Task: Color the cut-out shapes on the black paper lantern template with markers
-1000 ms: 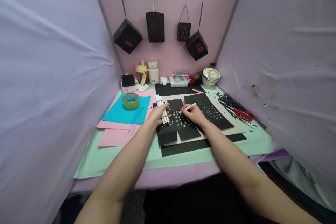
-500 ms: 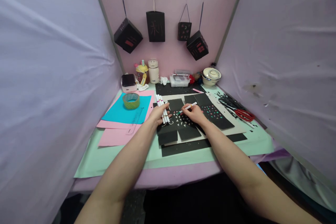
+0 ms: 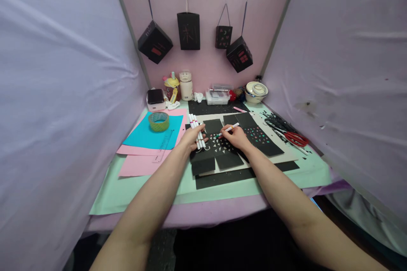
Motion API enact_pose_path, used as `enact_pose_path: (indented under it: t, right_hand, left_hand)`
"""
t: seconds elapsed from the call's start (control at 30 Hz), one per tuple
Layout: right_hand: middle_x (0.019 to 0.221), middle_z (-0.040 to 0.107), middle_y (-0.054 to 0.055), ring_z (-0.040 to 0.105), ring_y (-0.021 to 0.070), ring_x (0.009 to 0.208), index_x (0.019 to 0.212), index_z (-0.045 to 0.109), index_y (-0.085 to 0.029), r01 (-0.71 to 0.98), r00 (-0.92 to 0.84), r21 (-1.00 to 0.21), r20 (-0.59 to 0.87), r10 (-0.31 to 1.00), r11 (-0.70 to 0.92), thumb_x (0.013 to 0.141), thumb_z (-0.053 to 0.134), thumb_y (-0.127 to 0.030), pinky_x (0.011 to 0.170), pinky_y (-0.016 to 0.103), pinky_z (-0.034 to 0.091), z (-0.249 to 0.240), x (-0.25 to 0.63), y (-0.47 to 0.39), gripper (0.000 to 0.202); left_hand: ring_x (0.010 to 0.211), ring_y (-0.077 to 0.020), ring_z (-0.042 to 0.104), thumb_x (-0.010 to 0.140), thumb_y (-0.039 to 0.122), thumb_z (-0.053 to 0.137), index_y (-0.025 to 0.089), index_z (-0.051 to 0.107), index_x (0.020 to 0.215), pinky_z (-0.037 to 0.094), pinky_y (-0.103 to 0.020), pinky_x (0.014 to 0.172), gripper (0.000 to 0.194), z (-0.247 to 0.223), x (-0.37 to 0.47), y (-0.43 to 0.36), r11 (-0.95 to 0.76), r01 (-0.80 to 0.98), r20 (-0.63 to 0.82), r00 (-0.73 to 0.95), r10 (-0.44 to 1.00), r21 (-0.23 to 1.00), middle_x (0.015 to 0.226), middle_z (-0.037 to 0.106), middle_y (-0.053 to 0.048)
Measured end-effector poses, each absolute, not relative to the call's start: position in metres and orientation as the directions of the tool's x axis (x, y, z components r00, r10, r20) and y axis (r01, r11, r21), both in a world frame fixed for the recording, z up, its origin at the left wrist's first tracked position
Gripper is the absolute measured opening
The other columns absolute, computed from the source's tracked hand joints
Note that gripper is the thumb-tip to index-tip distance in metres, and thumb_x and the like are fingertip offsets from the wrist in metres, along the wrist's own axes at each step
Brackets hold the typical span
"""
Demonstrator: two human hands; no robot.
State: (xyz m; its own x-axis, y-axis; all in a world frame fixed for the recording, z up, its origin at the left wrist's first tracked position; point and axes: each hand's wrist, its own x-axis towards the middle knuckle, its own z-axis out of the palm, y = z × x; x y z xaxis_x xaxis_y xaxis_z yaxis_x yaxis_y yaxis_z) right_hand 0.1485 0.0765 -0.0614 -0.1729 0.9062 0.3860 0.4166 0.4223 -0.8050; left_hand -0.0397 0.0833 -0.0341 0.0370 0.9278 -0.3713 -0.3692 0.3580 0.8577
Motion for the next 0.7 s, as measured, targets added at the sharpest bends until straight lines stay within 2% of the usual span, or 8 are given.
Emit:
enact_pose_path:
  t: [0.7]
  right_hand:
    - [0.068,0.065,0.0,0.062,0.0156,0.07,0.07,0.061,-0.018,0.425,-0.195,-0.793,0.391,0.9,0.437,0.075,0.049,-0.025,0.066,0.024,0.044,-0.0607,0.1485,0.0753,0.014]
  left_hand:
    - [0.046,-0.0076,0.052,0.069,0.023,0.068,0.016,0.054,0.082,0.054,-0.039,0.065,0.02,-0.0332,-0.0392,0.0827,0.354,-0.37,-0.367,0.037,0.93,0.859,0.062,0.056,0.002]
